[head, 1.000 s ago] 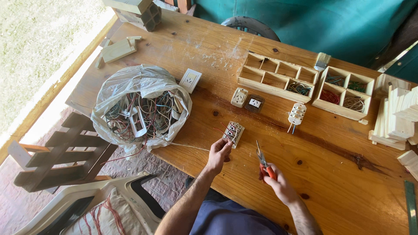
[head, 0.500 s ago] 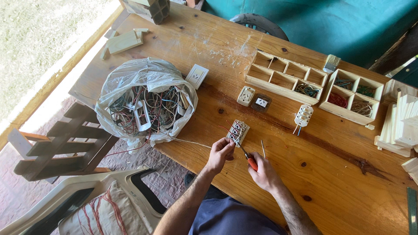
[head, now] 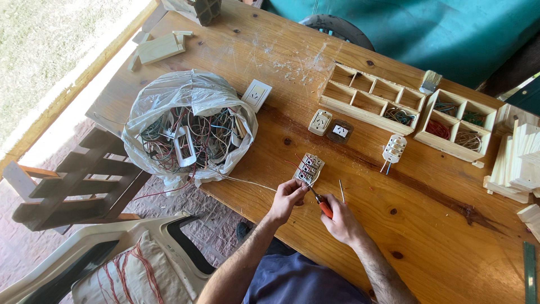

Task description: The person assembles an electrical component by stripping wires and connecting them to a small circuit board. They use pliers and a screwdriver to strip insulation and secure wires to terminals on the board.

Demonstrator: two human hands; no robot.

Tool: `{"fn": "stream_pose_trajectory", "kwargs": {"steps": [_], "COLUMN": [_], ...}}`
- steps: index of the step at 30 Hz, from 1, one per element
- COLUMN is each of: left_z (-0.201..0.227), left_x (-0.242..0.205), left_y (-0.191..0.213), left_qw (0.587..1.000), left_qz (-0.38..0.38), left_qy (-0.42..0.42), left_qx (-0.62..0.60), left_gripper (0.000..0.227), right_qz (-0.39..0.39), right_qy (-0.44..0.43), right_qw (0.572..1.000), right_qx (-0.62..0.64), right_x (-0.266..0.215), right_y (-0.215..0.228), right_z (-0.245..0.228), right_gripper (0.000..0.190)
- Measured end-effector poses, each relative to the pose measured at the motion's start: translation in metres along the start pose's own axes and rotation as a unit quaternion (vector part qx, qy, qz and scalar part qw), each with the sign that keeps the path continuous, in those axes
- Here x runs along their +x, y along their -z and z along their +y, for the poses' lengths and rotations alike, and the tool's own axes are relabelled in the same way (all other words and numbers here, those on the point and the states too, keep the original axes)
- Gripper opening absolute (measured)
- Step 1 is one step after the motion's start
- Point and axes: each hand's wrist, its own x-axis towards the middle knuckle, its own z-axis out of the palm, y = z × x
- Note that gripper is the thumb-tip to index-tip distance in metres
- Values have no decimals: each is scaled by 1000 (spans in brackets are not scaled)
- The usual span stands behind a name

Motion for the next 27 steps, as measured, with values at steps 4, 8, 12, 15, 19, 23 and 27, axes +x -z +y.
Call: {"fn": "stream_pose_trajectory", "kwargs": {"steps": [4, 8, 12, 15, 19, 23, 27], "left_z": [0, 0, -1, 1, -1, -3, -6], "left_x": [-1, -3, -1, -3, -2, -2, 0], "left_y": [0, -3, 0, -2, -1, 0, 3], "left_qw": [1000, 1000, 1000, 1000, 1000, 1000, 1000], "left_qz": [-3, -4, -3, 0, 2, 9, 14], "left_qy": [0, -1, -3, -4, -10, -9, 1], "left_qx": [12, 3, 6, 11, 12, 14, 20], "left_gripper": [12, 10, 12, 12, 13, 12, 16], "right_qz": [-13, -12, -12, -19, -17, -21, -41], "right_qy": [2, 2, 8, 6, -3, 6, 2], "right_qw": [1000, 1000, 1000, 1000, 1000, 1000, 999], "right_qx": [6, 9, 5, 17, 9, 6, -6], "right_x": [-1, -3, 1, 2, -3, -2, -4], "right_y": [-1, 0, -1, -3, 2, 4, 4], "right_z": [5, -3, -4, -3, -10, -14, -16], "right_gripper": [33, 34, 35, 36, 39, 42, 47]}}
